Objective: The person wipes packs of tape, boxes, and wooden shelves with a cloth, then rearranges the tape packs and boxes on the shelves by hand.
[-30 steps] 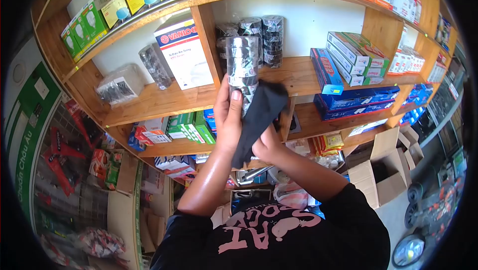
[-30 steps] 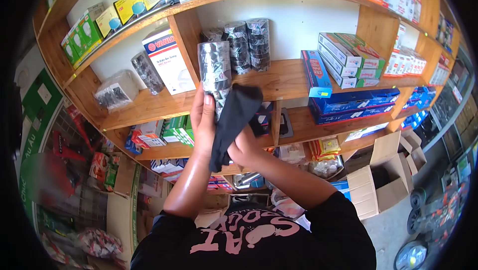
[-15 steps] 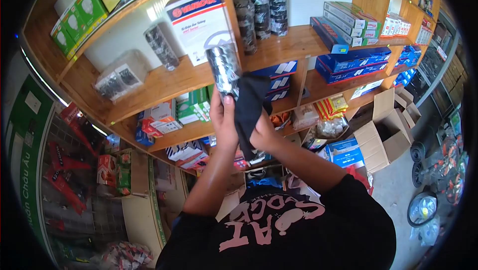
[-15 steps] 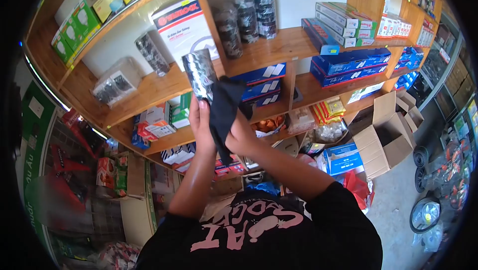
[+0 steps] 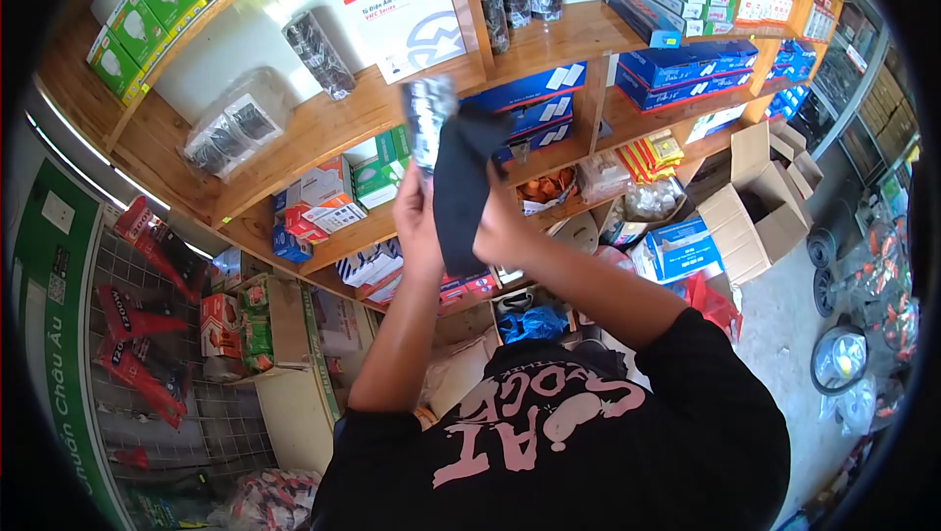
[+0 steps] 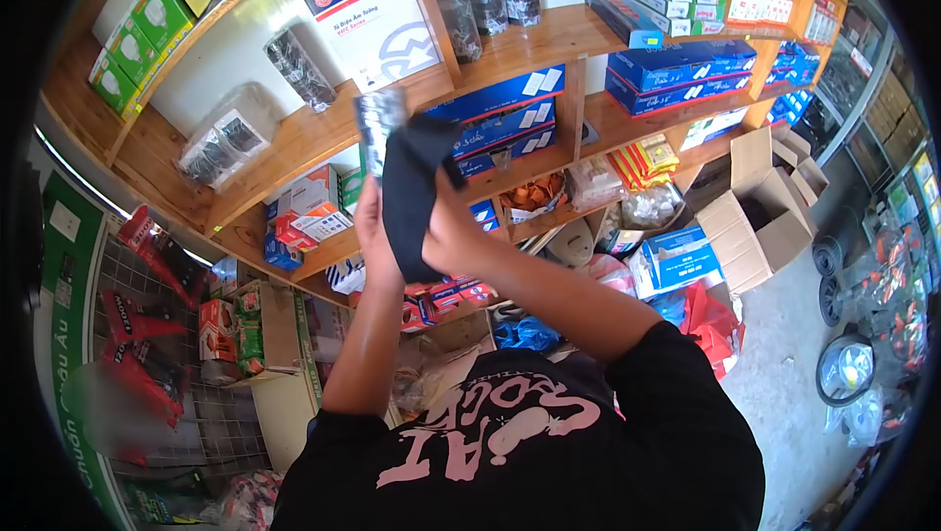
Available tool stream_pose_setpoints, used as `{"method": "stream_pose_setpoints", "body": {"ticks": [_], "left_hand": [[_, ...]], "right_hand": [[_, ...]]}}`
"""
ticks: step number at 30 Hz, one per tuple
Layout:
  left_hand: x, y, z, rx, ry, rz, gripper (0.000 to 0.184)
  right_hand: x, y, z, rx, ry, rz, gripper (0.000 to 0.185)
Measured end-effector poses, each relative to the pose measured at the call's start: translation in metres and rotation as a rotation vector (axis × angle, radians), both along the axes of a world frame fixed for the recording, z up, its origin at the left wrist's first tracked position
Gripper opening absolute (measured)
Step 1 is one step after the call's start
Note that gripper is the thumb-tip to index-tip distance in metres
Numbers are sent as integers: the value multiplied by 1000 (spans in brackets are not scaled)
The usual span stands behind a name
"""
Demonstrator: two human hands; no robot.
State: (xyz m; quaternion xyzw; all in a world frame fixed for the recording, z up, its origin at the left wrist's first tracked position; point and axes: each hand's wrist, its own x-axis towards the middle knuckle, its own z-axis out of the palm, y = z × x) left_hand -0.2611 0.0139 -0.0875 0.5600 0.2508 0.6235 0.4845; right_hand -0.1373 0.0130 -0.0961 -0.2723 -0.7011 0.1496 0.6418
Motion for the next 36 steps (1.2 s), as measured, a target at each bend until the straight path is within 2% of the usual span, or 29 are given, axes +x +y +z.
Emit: {"method": "stream_pose_setpoints", "body": {"ticks": [1, 2, 3, 4, 5, 6, 8, 10, 11, 13, 14, 16, 17, 18, 19, 20, 21, 22, 23, 25, 28, 29, 31, 33, 35, 36], "left_hand": [[5, -6, -4, 45, 67, 3, 41], [10, -8, -14, 66, 38, -32, 39], [6, -5, -25, 151, 84, -59, 46], [3, -11, -20, 61, 18, -177, 51], [1, -17, -15, -30, -49, -295, 57], [2, -15, -13, -107, -146, -307, 58], [2, -17, -1, -149, -271, -276, 46], [-6, -22, 6, -276, -252, -253, 35], [-6, -28, 6, -328, -269, -249, 35], [-4, -41, 7, -432, -299, -241, 38], [-9, -41, -9, -387, -281, -368, 45], [-10, -50, -18, -311, -235, -510, 50], [-3, -54, -15, -153, -177, -460, 52], [5, -60, -9, -1, -128, -396, 54], [13, -66, 4, -13, -217, -244, 51], [10, -65, 14, -16, -216, -194, 50], [1, -62, 22, -17, -215, -141, 50], [-13, -61, 26, -76, -203, -218, 43], [-27, -56, 26, -130, -132, -293, 43], [-24, -73, 29, -268, -136, -251, 52], [-6, -95, 44, -156, -193, -219, 58], [-9, -91, 25, -177, -125, -182, 69], [-6, -88, 6, 9, -89, -187, 72], [-9, -91, 7, 25, -66, -143, 70], [-15, -90, 10, -29, -95, -114, 63], [-18, -90, 11, -85, -109, -147, 53]], "right_hand": [[2, 8, 5, -28, 77, -2, 51], [7, 8, 17, -235, 329, 161, 40], [15, 3, 30, -466, 685, 384, 23], [16, 7, 17, -380, 744, 516, 20], [17, 4, 6, -435, 746, 547, 23], [12, -4, -6, -499, 670, 500, 26], [-7, -26, -22, -558, 362, 319, 34], [-10, -49, -16, -359, 171, 26, 39], [-3, -53, -8, -281, 179, 98, 42], [12, -49, -3, -295, 247, 232, 48], [24, -40, -1, -385, 306, 292, 52], [30, -21, 0, -752, 574, 598, 62], [32, -13, 2, -940, 736, 699, 67], [23, -20, -5, -788, 633, 646, 67], [10, -33, -13, -639, 531, 592, 67], [-2, -48, -21, -492, 427, 540, 67], [-7, -64, -28, -485, 428, 581, 68], [-12, -80, -35, -479, 429, 622, 69], [-10, -83, -35, -558, 453, 659, 69], [-5, -77, -30, -664, 426, 632, 71], [6, -74, 2, -760, 525, 608, 70], [5, -74, -1, -783, 640, 686, 69], [3, -74, -8, -821, 879, 834, 66], [-3, -94, -11, -556, 394, 420, 64], [-9, -92, -49, -727, 400, 488, 61], [-4, -98, -66, -777, 401, 517, 60]]}}
